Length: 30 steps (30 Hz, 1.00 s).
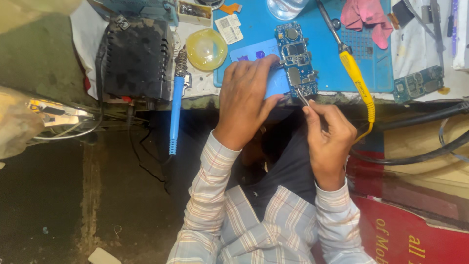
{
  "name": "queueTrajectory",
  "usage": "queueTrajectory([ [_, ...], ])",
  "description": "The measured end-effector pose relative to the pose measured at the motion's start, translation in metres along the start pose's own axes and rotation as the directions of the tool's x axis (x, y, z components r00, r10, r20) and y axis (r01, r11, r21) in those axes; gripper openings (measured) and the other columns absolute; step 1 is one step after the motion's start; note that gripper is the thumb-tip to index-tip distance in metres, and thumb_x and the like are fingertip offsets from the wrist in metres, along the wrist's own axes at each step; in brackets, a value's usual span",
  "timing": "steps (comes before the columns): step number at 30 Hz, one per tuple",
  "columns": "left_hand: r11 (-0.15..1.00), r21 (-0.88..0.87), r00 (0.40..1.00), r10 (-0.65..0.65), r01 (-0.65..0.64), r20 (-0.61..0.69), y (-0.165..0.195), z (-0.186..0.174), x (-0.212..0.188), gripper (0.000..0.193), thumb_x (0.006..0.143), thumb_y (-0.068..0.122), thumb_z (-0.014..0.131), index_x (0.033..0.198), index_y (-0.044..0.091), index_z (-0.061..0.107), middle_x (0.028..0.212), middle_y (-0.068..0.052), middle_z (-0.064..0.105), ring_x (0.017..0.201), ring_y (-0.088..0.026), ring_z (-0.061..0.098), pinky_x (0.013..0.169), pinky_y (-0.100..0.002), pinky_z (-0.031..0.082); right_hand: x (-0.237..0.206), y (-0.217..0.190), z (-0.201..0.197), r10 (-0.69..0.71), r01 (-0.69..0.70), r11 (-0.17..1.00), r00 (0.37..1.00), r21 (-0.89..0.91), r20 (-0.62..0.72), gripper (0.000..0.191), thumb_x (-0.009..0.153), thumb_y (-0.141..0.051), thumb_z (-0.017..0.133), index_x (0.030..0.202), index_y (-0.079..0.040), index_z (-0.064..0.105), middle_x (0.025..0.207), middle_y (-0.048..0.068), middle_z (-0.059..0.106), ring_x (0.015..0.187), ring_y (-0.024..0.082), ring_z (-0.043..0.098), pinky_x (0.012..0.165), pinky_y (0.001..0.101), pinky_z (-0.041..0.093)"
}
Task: The person solders a phone motherboard held on a blue silicone mat at a repair workbench, using a yellow soldering iron in one hand while steadying the board and positioning components with tweezers in the other. They reposition the board, apply flux or paste from small containers, and continue soldering different points on the board throughout the clip.
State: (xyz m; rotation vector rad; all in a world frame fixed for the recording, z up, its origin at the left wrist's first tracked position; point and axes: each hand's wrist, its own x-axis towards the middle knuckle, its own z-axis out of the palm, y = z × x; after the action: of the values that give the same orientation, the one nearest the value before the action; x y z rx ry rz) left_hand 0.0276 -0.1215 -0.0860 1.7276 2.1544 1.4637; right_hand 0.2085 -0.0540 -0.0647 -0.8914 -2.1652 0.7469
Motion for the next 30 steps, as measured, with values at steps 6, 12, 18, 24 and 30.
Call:
queueTrajectory([
  [6, 1.0, 0.0, 1.0, 0.004, -0.004, -0.003, 0.0, 0.001, -0.004, 0.066, 0.085, 0.022, 0.083, 0.139, 0.003, 0.051, 0.125, -0.011, 0.065, 0.116, -0.031, 0.055, 0.108, -0.045, 0.036, 0.001, 0.001, 0.001, 0.159, -0.157, 0.984, 0.987, 0.087, -0.023, 0.01, 0.105, -0.001, 0.069, 0.111, 0.007, 0.071, 0.088, 0.01, 0.071, 0.078, 0.008, 0.064, 0.068, 0.0233, 0.049],
  [12, 1.0, 0.005, 0.999, 0.024, -0.024, -0.022, -0.002, -0.001, -0.004, 0.067, 0.084, 0.023, 0.083, 0.139, 0.003, 0.05, 0.126, -0.011, 0.064, 0.116, -0.032, 0.055, 0.109, -0.045, 0.036, 0.001, -0.001, -0.008, -0.024, 0.023, 0.999, 0.999, -0.03, -0.035, 0.01, 0.1, 0.003, 0.075, 0.108, 0.007, 0.07, 0.096, 0.012, 0.072, 0.083, 0.012, 0.066, 0.07, 0.0244, 0.051],
  [18, 1.0, 0.013, 1.0, 0.017, -0.017, -0.025, -0.004, 0.0, -0.007, 0.068, 0.084, 0.024, 0.083, 0.14, 0.004, 0.051, 0.125, -0.011, 0.064, 0.116, -0.032, 0.055, 0.109, -0.045, 0.036, 0.009, 0.003, -0.022, -0.168, 0.178, 0.972, 0.983, -0.155, 0.073, 0.011, 0.099, 0.005, 0.077, 0.107, 0.005, 0.07, 0.103, 0.015, 0.073, 0.091, 0.023, 0.072, 0.079, 0.0314, 0.054],
  [24, 1.0, 0.014, 0.999, 0.018, -0.018, -0.031, -0.005, -0.001, -0.006, 0.067, 0.084, 0.024, 0.084, 0.14, 0.005, 0.051, 0.125, -0.01, 0.064, 0.116, -0.031, 0.055, 0.109, -0.045, 0.036, 0.019, 0.003, -0.034, -0.211, 0.234, 0.956, 0.968, -0.177, 0.139, 0.011, 0.099, 0.004, 0.078, 0.106, 0.003, 0.07, 0.102, 0.014, 0.073, 0.089, 0.024, 0.072, 0.082, 0.0338, 0.054],
  [30, 1.0, 0.018, 0.999, 0.016, -0.015, -0.035, -0.004, 0.0, -0.007, 0.067, 0.084, 0.024, 0.084, 0.139, 0.006, 0.051, 0.123, -0.01, 0.065, 0.115, -0.031, 0.055, 0.109, -0.045, 0.036, 0.03, -0.001, -0.038, -0.218, 0.263, 0.941, 0.952, -0.213, 0.214, 0.009, 0.098, 0.002, 0.078, 0.104, 0.003, 0.071, 0.101, 0.015, 0.073, 0.09, 0.026, 0.072, 0.079, 0.0337, 0.053],
])
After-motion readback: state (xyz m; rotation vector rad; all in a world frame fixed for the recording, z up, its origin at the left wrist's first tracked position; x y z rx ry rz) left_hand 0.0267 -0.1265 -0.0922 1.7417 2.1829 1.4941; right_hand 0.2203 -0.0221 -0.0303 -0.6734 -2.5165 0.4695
